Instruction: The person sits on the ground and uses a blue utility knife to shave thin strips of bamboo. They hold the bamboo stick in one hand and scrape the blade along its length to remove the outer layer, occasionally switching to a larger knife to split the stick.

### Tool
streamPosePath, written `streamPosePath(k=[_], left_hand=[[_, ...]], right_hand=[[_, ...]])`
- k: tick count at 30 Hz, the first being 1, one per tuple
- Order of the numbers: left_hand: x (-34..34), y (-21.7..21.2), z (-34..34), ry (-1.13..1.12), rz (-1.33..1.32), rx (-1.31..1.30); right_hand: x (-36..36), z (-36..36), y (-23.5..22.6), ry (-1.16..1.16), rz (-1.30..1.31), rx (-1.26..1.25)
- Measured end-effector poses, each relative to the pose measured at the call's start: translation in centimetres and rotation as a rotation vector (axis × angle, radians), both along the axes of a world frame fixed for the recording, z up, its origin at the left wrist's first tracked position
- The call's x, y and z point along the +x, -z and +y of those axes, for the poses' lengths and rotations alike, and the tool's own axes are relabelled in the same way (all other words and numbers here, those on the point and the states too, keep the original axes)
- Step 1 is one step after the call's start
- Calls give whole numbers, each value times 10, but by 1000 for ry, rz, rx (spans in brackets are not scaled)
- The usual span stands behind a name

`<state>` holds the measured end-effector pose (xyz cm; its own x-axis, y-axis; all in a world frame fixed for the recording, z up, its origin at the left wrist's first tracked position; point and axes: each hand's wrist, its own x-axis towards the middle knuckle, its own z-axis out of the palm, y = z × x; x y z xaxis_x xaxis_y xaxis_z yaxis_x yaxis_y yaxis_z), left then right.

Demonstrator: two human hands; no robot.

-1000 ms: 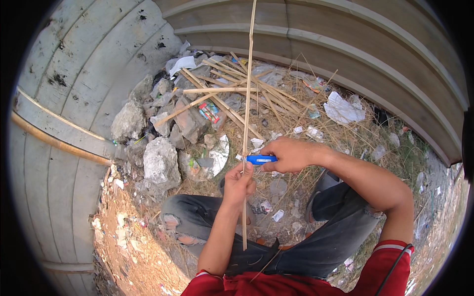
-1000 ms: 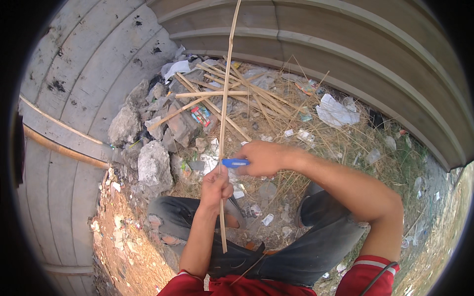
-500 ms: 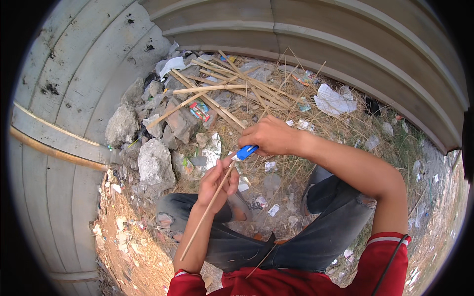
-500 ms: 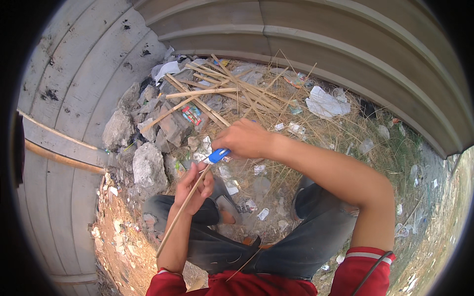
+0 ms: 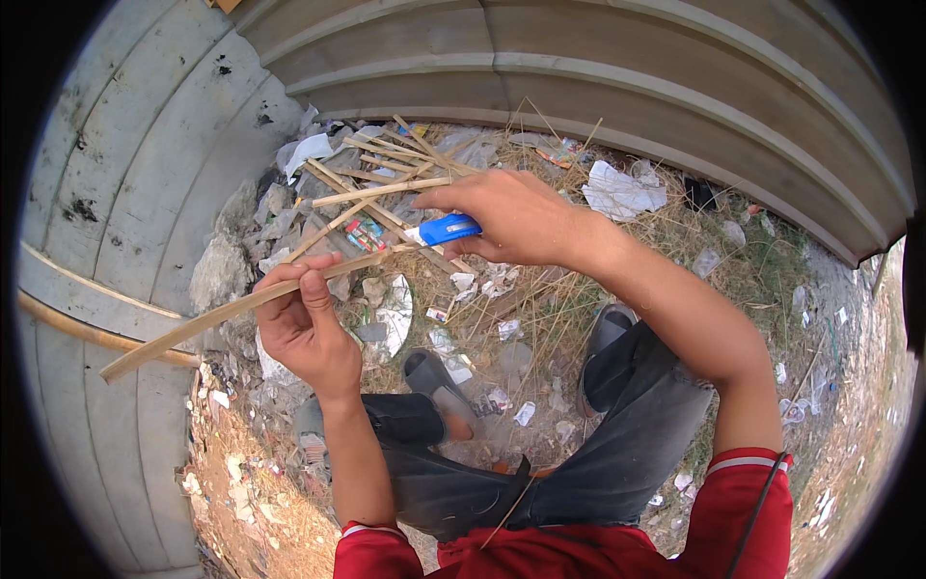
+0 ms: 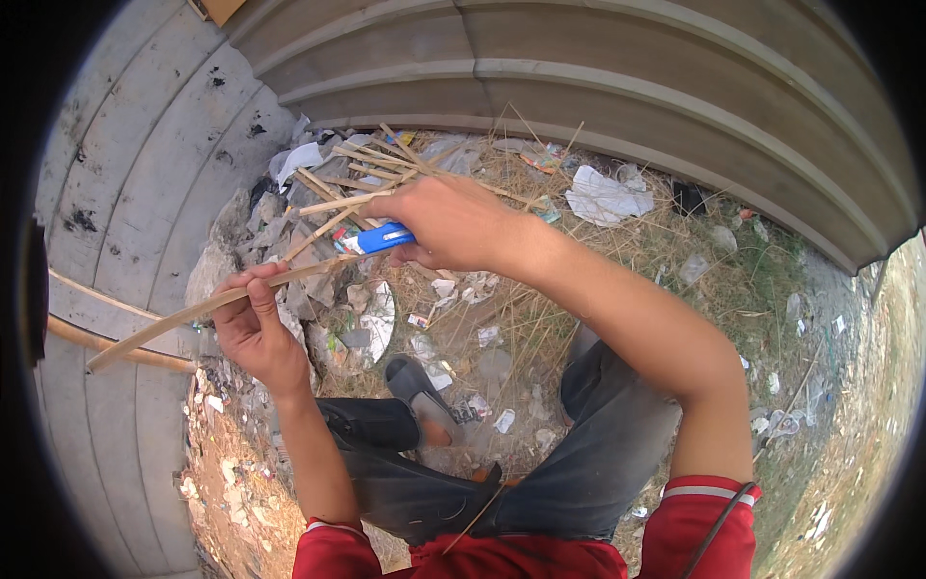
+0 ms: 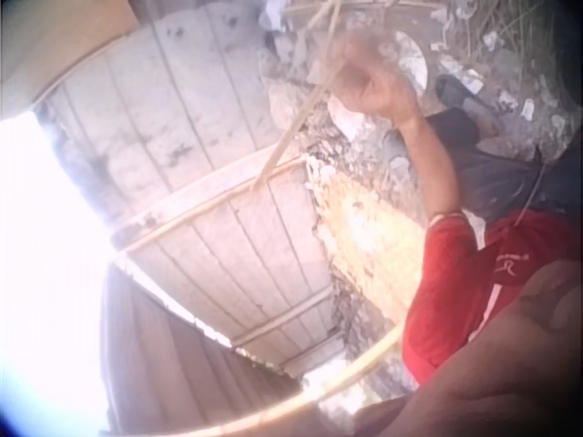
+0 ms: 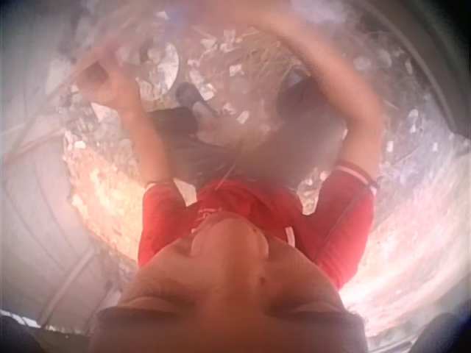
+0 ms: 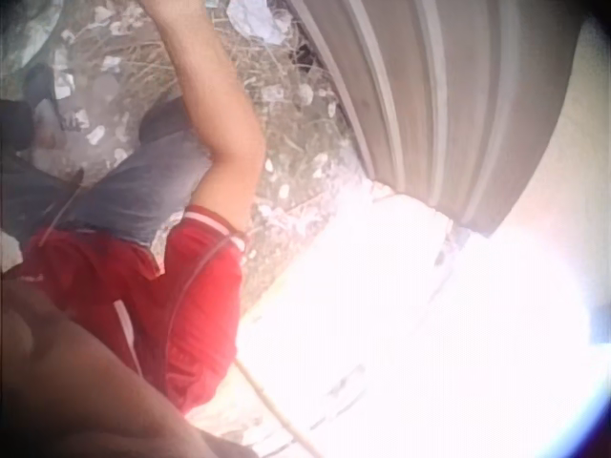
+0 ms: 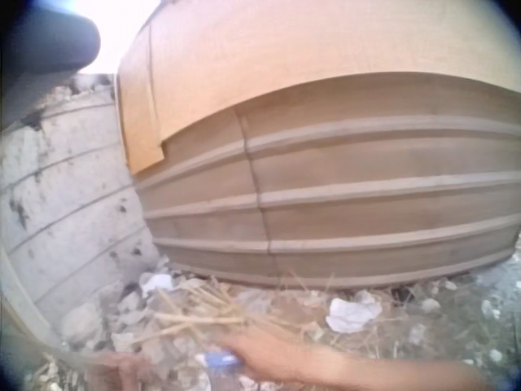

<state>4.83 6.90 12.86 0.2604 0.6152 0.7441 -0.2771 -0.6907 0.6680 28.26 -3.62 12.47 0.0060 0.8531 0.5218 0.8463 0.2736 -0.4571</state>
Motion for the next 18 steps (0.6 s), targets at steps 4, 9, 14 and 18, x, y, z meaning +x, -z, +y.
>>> streamPosePath(k=[4,9,14,18], left_hand=[[-20,-46,20,-99,-10,86],[-31,-76,36,-176,106,156],[17,-29,58,-6,261,69],[26,-39,65,-25,258,-43]], right_hand=[[84,-57,-20,336,185,-301],[135,-179,151,810,705,-612],[54,-356,395,1126,539,-1001],[-33,-396,422,1588,285,-891]])
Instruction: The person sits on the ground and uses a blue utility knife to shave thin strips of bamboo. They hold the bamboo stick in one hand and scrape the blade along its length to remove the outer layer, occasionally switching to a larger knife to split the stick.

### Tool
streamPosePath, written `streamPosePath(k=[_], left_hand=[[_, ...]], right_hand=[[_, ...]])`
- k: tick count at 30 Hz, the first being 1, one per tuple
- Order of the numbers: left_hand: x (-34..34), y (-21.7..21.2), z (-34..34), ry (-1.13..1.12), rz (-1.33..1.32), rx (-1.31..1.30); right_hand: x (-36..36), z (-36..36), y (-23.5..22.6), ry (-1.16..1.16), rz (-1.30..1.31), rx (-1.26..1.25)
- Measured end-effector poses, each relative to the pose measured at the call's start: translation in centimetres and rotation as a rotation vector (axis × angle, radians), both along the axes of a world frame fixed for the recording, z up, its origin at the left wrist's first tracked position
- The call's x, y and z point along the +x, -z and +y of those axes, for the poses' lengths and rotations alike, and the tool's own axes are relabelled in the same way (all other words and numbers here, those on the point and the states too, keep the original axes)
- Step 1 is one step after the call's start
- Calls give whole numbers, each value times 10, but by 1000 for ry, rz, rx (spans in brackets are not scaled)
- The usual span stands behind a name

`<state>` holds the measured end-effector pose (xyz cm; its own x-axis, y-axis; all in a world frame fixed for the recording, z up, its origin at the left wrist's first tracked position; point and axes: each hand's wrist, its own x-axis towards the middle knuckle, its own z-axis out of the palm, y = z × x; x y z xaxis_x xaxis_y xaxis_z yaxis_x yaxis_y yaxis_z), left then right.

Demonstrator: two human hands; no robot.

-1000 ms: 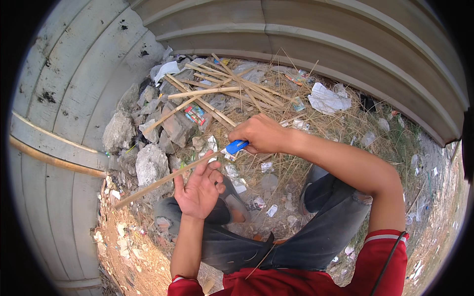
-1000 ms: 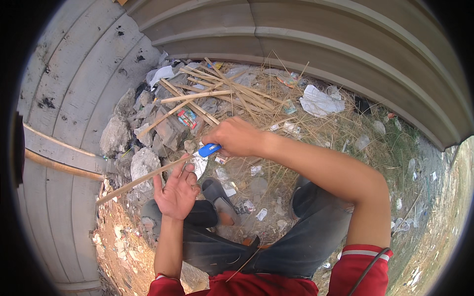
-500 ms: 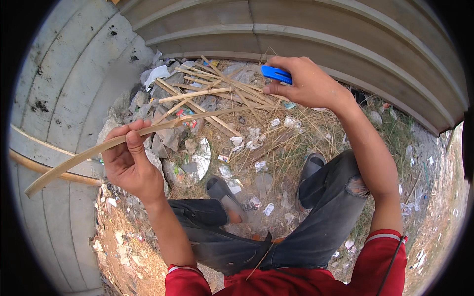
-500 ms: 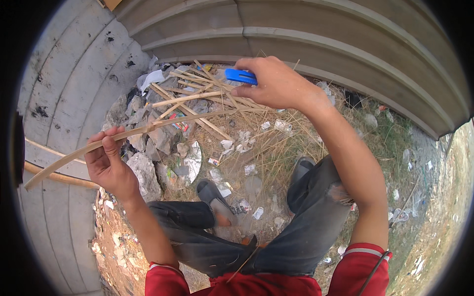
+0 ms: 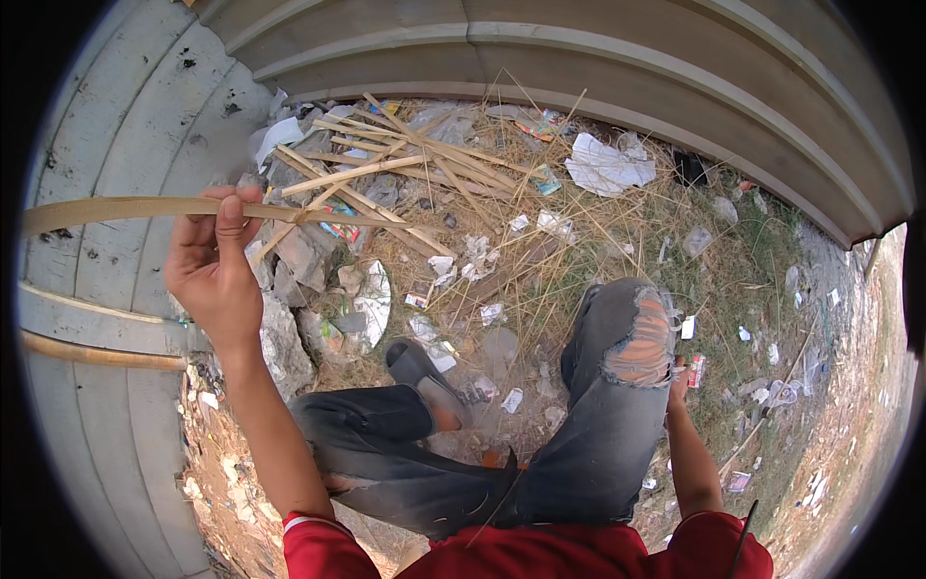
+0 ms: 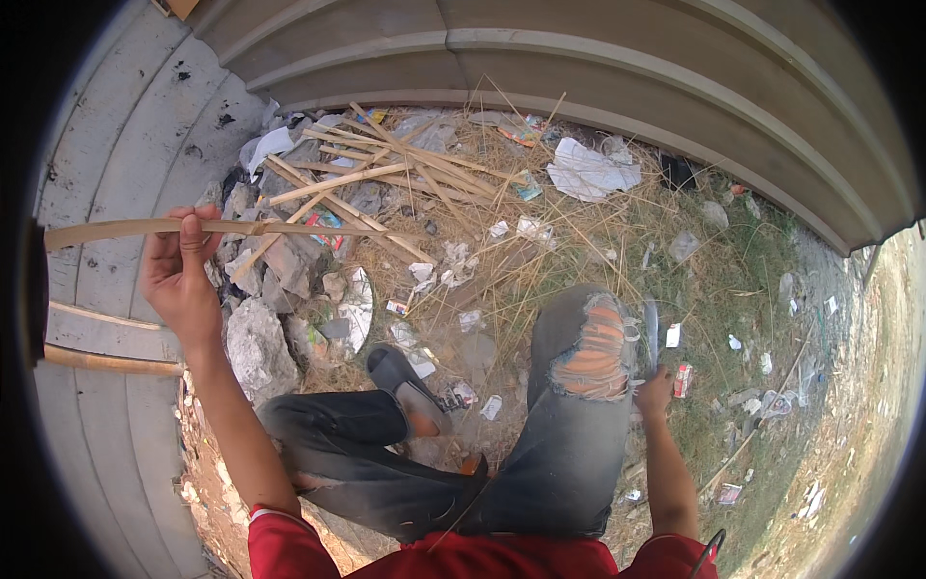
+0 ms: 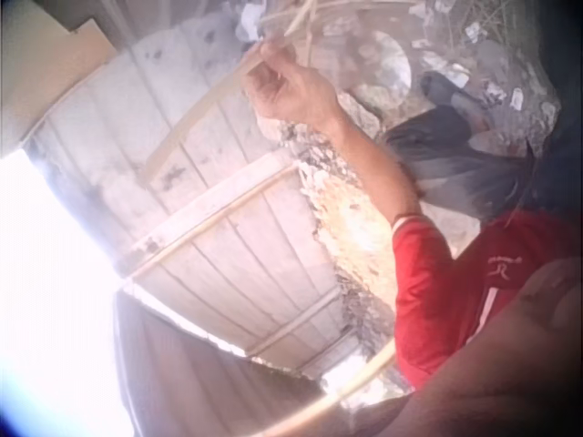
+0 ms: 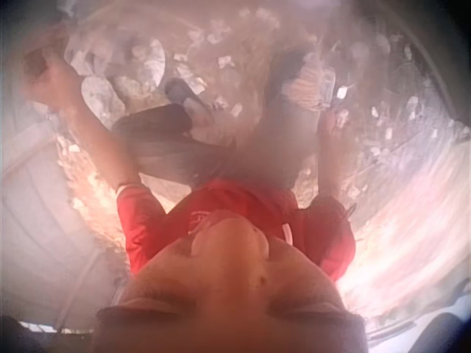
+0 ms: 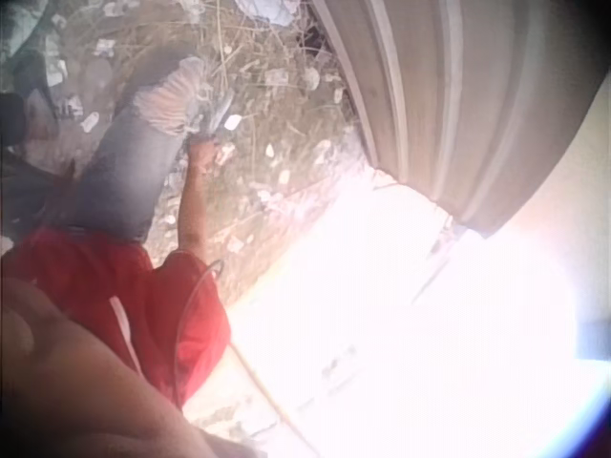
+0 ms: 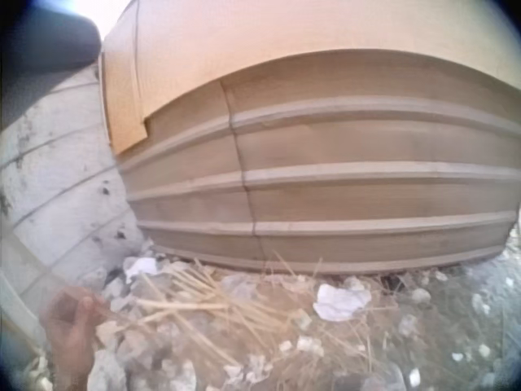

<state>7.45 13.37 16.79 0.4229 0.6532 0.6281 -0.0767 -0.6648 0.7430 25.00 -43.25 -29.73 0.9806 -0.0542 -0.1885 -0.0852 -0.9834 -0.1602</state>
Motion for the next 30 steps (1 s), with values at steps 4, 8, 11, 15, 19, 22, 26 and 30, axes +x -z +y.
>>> streamPosePath(k=[4,8,11,15,19,22,26,30], left_hand=[[14,-12,14,-26,80,36],[32,-24,14,-30,102,69],[33,-22,22,-20,53,28],[35,-38,14,-12,53,128],[33,-29,29,-12,66,83],[43,-20,46,71,-14,-24],[47,-23,49,78,15,-38],[63,-24,43,57,49,13]], right_hand=[[-34,-64,45,270,275,-38],[-58,-69,107,233,412,54],[-23,-144,164,307,346,235],[11,-123,121,-147,355,-136],[74,-70,-83,164,465,36],[124,-113,-160,-503,230,-428],[87,33,-372,71,45,306],[48,141,-426,-156,-239,909]])
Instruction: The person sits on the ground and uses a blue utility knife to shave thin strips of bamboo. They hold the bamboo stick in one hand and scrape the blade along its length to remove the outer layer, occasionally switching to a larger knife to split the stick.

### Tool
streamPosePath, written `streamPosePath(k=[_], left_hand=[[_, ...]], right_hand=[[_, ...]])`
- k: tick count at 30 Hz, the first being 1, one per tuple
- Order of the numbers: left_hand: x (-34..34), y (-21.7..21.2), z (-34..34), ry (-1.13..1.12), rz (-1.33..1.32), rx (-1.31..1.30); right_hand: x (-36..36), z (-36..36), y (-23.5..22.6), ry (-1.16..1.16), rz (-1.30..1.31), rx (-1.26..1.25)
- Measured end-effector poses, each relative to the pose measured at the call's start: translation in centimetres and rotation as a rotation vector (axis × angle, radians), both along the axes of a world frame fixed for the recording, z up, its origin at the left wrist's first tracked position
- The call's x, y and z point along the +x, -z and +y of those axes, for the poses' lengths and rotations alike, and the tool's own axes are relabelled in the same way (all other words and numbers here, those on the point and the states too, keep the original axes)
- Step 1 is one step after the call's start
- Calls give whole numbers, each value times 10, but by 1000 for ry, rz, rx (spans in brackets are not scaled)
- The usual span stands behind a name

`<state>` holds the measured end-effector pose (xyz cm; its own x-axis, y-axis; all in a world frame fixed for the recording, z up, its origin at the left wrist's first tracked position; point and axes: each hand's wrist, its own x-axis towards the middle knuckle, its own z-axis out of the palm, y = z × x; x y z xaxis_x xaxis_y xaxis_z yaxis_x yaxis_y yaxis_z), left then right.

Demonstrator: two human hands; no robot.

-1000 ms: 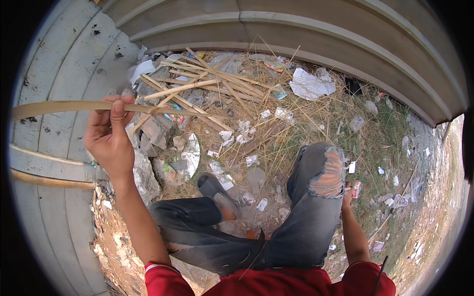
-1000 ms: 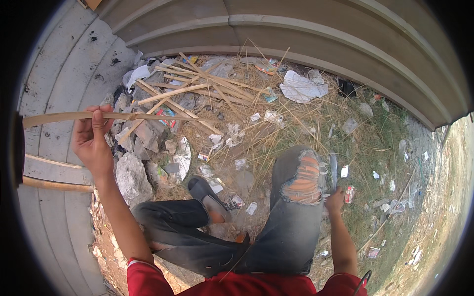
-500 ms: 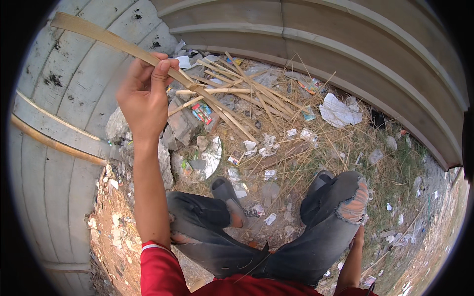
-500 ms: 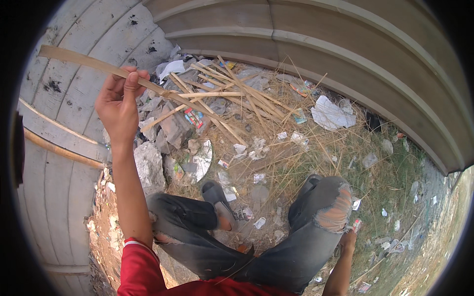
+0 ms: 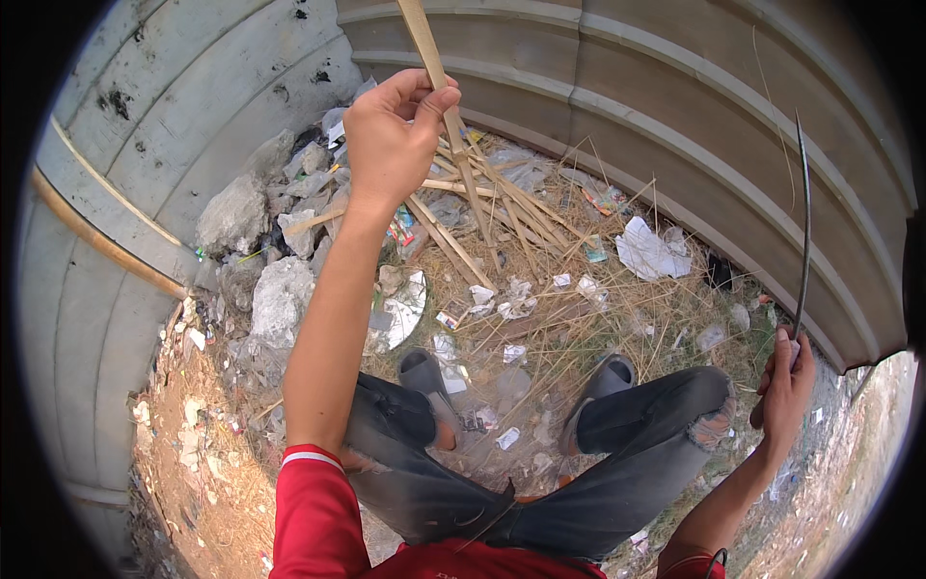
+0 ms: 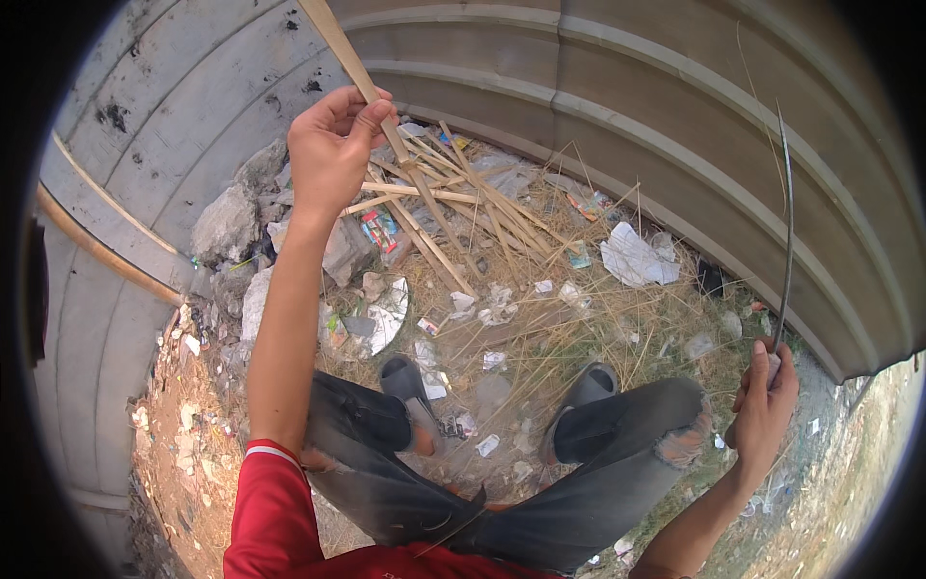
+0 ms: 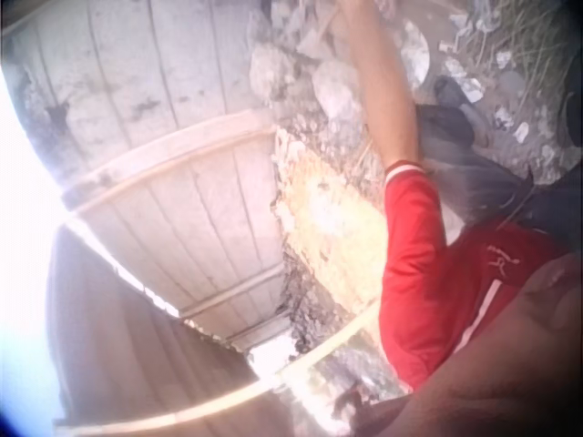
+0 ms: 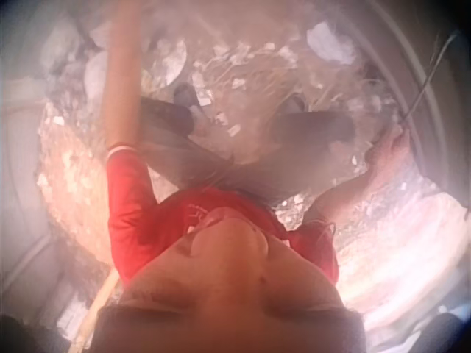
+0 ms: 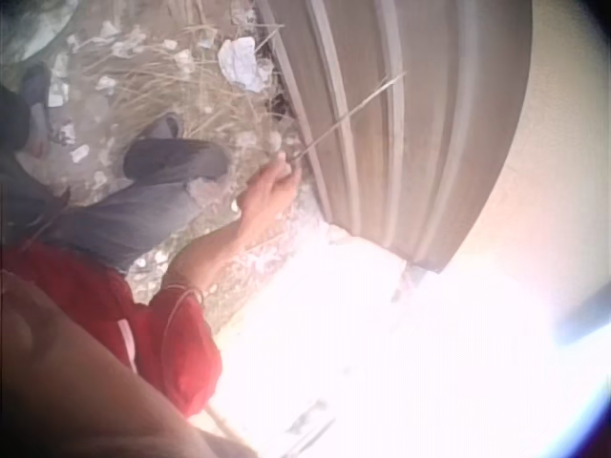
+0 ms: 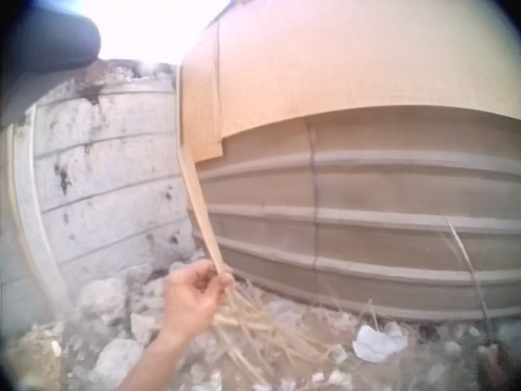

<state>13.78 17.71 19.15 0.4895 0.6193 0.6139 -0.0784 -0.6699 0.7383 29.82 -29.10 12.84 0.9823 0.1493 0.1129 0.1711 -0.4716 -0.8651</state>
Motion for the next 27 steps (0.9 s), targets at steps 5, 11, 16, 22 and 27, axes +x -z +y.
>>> streamPosePath(k=[5,11,16,22,27], left_hand=[[1,2,2,-55,9,30],[10,2,-8,-15,-23,18],[8,2,-3,-40,-14,25],[4,8,-4,-56,-24,17],[2,7,-2,-133,0,46]], right_hand=[[-106,130,-34,-470,152,611],[-161,162,-12,-737,269,461],[-165,177,4,-746,326,333],[-169,178,-34,-567,40,578],[-169,170,23,-788,172,232]])
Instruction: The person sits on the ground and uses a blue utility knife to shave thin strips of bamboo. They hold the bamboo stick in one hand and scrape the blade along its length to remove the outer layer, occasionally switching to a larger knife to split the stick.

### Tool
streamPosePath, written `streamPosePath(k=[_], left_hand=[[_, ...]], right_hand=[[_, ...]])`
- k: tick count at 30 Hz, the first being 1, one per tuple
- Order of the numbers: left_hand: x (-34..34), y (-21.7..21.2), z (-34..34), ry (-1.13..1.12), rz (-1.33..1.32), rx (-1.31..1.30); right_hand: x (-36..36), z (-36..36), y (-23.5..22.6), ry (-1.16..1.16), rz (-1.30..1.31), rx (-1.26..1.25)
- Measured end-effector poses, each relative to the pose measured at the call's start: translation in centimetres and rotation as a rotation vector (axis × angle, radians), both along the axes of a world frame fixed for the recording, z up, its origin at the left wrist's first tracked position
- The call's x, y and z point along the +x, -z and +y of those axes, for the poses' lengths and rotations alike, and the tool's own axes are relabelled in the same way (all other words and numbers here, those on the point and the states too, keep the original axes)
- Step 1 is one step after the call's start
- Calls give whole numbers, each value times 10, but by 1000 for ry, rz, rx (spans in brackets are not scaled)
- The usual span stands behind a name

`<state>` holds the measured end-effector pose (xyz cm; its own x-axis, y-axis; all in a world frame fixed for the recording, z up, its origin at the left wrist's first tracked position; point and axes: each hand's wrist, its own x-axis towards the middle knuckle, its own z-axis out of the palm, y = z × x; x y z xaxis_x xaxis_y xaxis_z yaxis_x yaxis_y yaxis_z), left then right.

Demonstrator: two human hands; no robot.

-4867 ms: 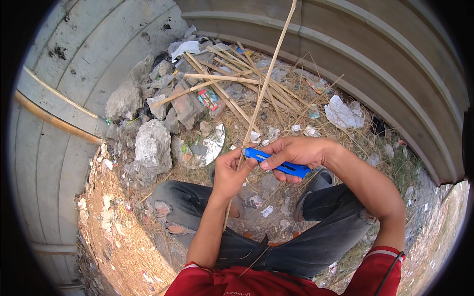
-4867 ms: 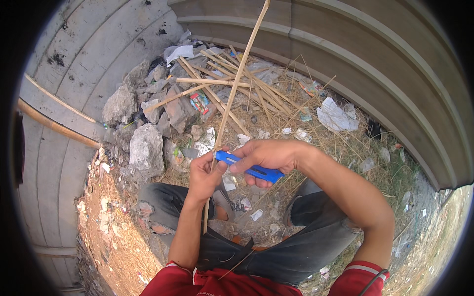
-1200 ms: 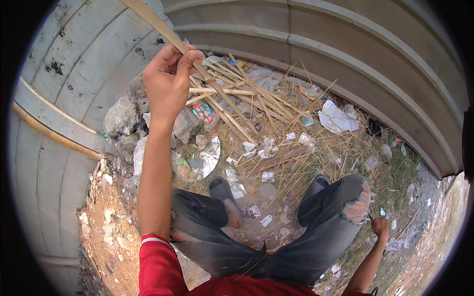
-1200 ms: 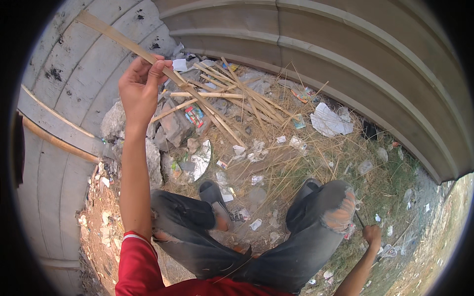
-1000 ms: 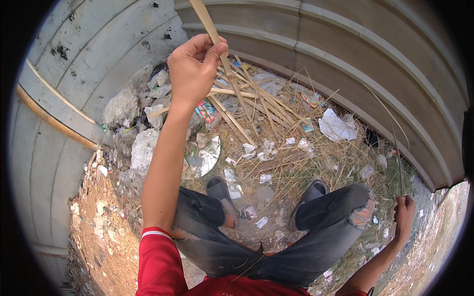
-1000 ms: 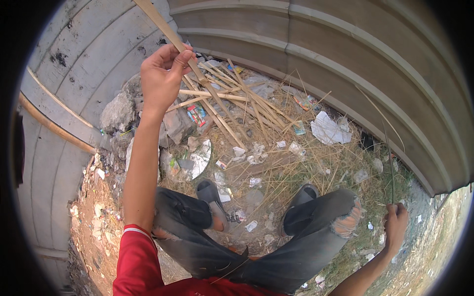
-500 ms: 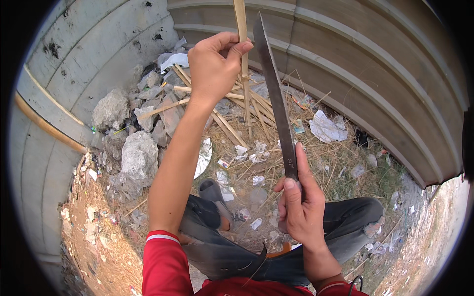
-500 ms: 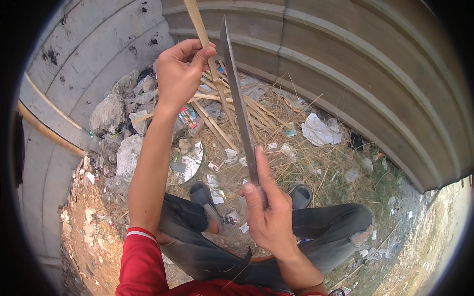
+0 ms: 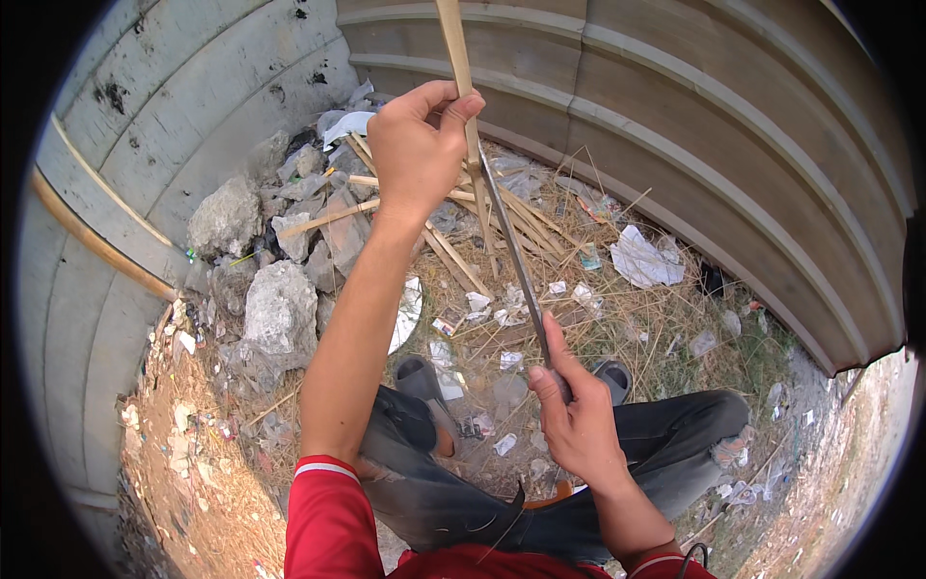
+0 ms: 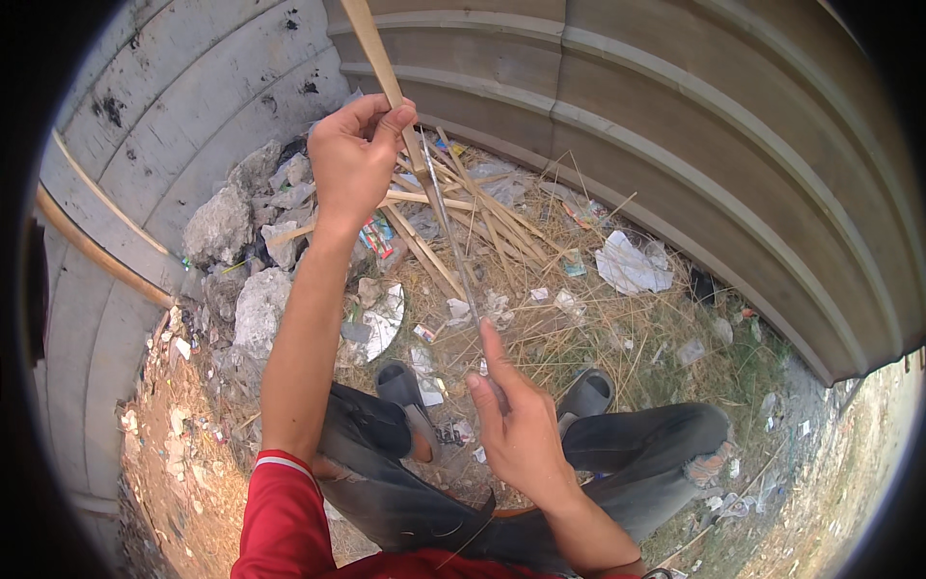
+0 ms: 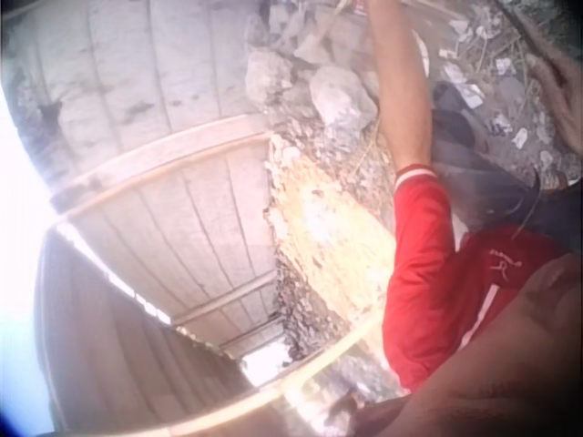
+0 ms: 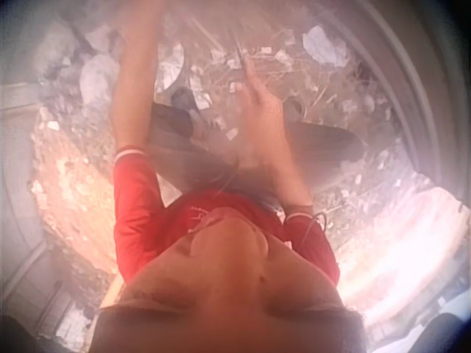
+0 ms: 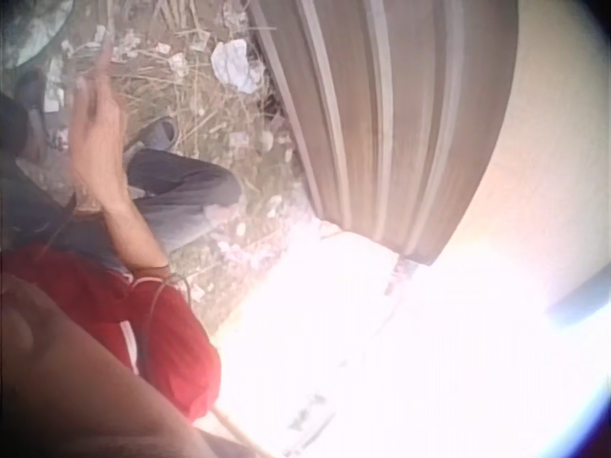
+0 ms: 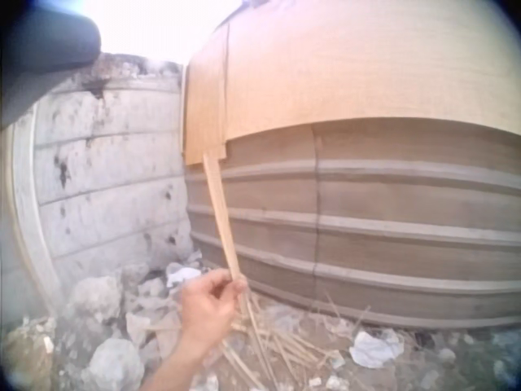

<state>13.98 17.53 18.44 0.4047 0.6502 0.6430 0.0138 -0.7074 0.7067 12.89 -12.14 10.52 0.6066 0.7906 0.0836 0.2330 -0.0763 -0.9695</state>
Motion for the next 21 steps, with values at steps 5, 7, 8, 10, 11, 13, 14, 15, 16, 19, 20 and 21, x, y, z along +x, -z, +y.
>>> streamPosePath(k=[5,7,8,10,11,13,14,15,16,19,20,21], left_hand=[[-12,-3,7,44,12,-87],[-9,-9,7,85,51,-90],[-11,-8,8,111,45,-105],[-14,-8,9,163,46,-139],[-16,-10,10,193,51,-156],[-14,-10,13,255,51,-173],[-13,-10,13,283,44,-173],[-12,-10,14,311,38,-172],[-10,-9,15,318,39,-173],[-9,-9,19,325,29,-186],[-11,-9,22,322,21,-205],[-12,-8,25,322,12,-224]], right_hand=[[13,-3,16,-18,490,-155],[13,-6,19,48,502,-62],[12,-6,15,73,486,-17],[10,-2,1,139,427,111],[10,1,-10,167,391,216],[8,6,-32,233,309,428],[5,7,-38,240,265,478],[2,8,-43,247,221,528],[1,9,-46,252,177,577],[-1,4,-17,28,81,200],[5,3,-4,-91,211,-9],[9,0,3,-63,319,-65]])
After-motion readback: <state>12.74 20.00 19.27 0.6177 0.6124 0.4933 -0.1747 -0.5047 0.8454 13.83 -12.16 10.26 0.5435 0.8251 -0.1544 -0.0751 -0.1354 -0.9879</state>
